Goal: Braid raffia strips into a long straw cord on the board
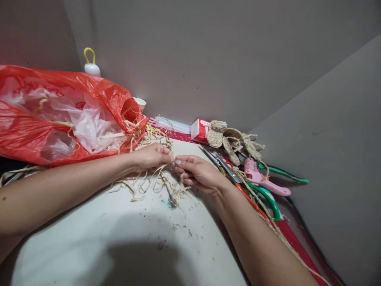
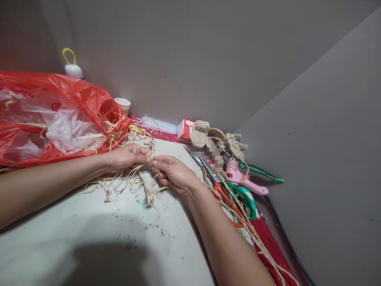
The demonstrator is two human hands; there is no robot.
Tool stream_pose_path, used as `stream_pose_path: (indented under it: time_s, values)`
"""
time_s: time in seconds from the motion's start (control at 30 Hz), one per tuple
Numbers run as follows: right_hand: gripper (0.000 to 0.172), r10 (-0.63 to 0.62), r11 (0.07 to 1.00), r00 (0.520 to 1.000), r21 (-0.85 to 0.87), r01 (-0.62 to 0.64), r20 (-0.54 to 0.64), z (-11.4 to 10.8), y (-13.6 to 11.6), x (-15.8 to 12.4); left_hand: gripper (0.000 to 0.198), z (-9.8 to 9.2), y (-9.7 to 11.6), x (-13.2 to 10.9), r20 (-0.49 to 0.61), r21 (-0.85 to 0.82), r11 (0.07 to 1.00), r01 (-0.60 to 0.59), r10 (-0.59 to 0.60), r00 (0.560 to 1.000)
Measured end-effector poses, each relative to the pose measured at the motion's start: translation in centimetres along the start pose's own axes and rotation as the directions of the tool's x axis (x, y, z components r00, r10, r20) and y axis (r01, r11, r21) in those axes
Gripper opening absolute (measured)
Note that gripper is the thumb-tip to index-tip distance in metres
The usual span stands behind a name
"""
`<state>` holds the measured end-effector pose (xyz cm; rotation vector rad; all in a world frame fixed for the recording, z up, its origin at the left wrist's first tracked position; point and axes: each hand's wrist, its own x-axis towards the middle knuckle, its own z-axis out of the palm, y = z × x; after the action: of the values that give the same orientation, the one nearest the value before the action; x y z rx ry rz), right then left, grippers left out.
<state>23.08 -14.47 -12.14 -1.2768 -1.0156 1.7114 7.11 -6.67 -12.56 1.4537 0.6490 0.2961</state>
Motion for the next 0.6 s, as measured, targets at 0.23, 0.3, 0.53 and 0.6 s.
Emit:
stream_pose_path:
  time_s: [0.23, 0.3, 0.53, 0.6]
  values:
    - [0.027, -0.1, 0.93, 0.994, -0.359, 0.078, -0.044, -0.64, 0.16, -0.2, 0.016, -0.17, 0.14, -0.17, 0.024, 0.11, 0.993, -0.033, 0.03, 0.999]
    - [0.027, -0.065, 0.943, 0.998, -0.327, 0.054, -0.022, -0.75, 0.31, -0.11, 0.016, -0.19, 0.01, -0.12, 0.036, 0.11, 0.993, -0.034, 0.031, 0.999]
    - [0.027, -0.023, 0.978, 1.0, -0.208, 0.026, 0.016, -0.9, 0.73, 0.22, 0.012, -0.15, -0.33, 0.16, 0.014, 0.077, 0.997, 0.003, -0.004, 1.0]
    - [0.027, 0.001, 0.98, 1.0, -0.199, 0.004, 0.023, -1.01, 0.63, 0.03, 0.011, -0.14, -0.36, 0.11, 0.014, 0.058, 0.998, 0.011, -0.012, 1.0]
